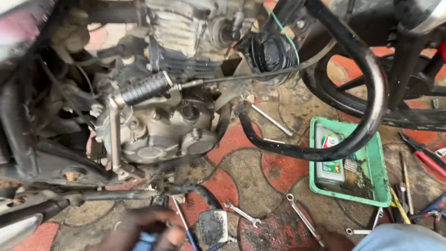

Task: Cleaning a motorcycle spark plug using a scraper and a cloth.

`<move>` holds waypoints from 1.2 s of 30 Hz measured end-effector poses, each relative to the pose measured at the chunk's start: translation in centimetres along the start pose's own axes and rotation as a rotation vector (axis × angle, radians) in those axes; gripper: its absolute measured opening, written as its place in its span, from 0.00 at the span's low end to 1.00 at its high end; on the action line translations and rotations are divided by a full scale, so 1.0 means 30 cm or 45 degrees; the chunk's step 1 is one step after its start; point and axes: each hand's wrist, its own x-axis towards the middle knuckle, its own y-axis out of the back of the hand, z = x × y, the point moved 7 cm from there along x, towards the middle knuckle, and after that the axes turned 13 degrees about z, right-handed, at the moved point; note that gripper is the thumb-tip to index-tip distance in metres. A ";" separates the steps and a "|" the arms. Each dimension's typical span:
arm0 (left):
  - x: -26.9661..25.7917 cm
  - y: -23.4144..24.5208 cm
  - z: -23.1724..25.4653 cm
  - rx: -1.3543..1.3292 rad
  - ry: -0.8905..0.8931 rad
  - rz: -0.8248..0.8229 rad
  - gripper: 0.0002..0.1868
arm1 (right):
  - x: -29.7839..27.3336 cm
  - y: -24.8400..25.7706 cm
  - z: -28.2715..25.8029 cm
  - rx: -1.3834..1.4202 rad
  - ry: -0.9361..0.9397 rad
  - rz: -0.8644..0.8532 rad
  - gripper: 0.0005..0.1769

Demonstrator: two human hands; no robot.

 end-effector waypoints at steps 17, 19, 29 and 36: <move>-0.136 -0.401 0.396 0.192 -1.532 -0.118 0.16 | 0.036 1.213 -0.007 0.155 0.394 0.150 0.23; 0.001 -0.322 0.501 0.361 -1.228 -0.124 0.16 | -0.048 1.236 -0.337 0.354 0.484 0.080 0.20; 0.266 -0.178 1.045 1.068 -1.268 0.424 0.15 | -0.134 1.085 -1.119 1.886 -0.035 -0.508 0.16; 0.336 -0.221 1.058 1.151 -1.325 0.584 0.08 | -0.182 1.103 -1.012 1.540 -0.370 -0.408 0.18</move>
